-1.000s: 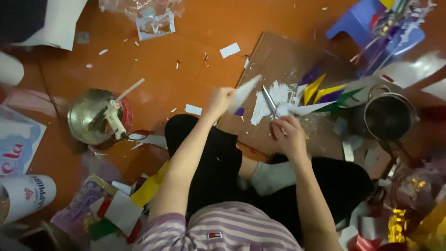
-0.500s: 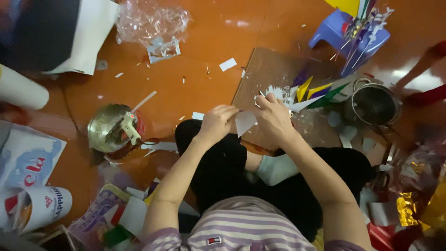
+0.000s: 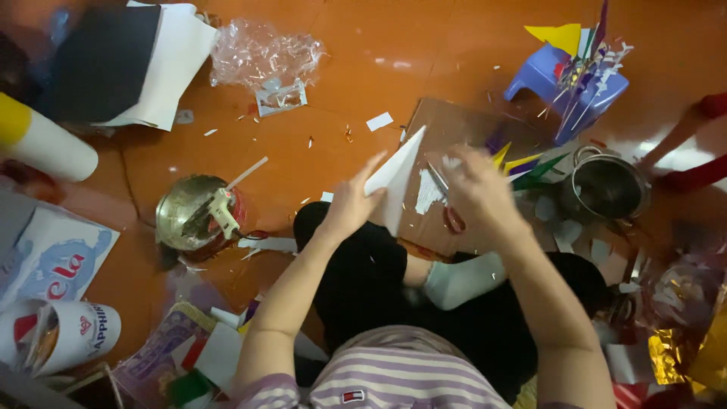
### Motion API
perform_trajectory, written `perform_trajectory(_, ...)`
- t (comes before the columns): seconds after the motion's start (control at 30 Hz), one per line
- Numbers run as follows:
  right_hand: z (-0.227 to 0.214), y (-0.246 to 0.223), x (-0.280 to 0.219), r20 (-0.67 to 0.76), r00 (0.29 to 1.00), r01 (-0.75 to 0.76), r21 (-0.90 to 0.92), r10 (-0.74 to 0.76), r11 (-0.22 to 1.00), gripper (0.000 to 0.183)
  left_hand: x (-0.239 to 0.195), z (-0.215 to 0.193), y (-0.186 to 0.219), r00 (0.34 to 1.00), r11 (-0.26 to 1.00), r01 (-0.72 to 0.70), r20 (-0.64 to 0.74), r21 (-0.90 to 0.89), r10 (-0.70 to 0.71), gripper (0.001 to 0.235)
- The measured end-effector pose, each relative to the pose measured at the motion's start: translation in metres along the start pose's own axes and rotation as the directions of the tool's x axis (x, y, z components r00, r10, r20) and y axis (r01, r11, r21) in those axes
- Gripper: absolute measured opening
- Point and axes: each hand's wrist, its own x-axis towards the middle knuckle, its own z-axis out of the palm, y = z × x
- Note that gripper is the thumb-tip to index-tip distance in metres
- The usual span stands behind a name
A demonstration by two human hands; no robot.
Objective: Folding and cutting paper to create decorative items.
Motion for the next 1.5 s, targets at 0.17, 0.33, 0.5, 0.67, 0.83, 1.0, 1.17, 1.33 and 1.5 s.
perform_trajectory(0.17,-0.005,-0.073,0.008,-0.103,0.993,0.095,0.332,-0.064,0.938,0.034,0.009,0.009,0.013,1.0,0.965,-0.007,-0.027,-0.264,0.0,0.062)
perform_trajectory(0.33,0.004,-0.075,0.008,0.213,0.864,-0.266,0.962,0.456,0.055,0.016,0.004,0.004,-0.014,0.942,0.488,0.131,0.261,-0.863,0.21,0.068)
perform_trajectory(0.5,0.021,-0.075,-0.009,0.613,0.624,-0.37,0.778,0.485,-0.507,0.005,0.005,0.022,-0.025,0.986,0.779,-0.159,-0.138,-0.607,0.095,0.016)
perform_trajectory(0.67,0.008,-0.076,-0.006,0.719,0.572,-0.237,0.606,0.395,-0.76,0.011,-0.006,0.0,0.032,0.994,0.676,-0.094,-0.104,-0.731,0.025,0.013)
perform_trajectory(0.83,0.017,-0.071,-0.012,0.691,0.659,-0.146,0.506,0.299,-0.85,0.007,0.004,0.083,-0.059,0.99,-0.051,0.127,0.123,-0.991,0.073,0.021)
perform_trajectory(1.0,0.029,-0.062,-0.034,0.583,0.767,-0.295,0.691,0.268,-0.659,0.008,0.008,0.051,-0.025,0.941,0.203,0.189,0.236,-0.961,0.241,0.017)
perform_trajectory(1.17,0.026,-0.058,-0.041,0.596,0.744,-0.41,0.764,0.302,-0.498,0.01,0.01,0.038,-0.015,0.94,0.415,0.178,0.279,-0.892,0.198,0.004)
perform_trajectory(1.33,0.01,-0.053,-0.026,0.544,0.792,-0.403,0.806,0.276,-0.434,0.009,0.01,0.021,0.01,0.985,0.495,0.07,0.139,-0.866,0.103,0.023)
perform_trajectory(1.5,-0.006,-0.052,-0.012,0.483,0.818,-0.516,0.856,0.312,0.027,0.019,0.015,0.017,0.013,0.992,0.717,-0.074,0.026,-0.693,0.127,0.026)
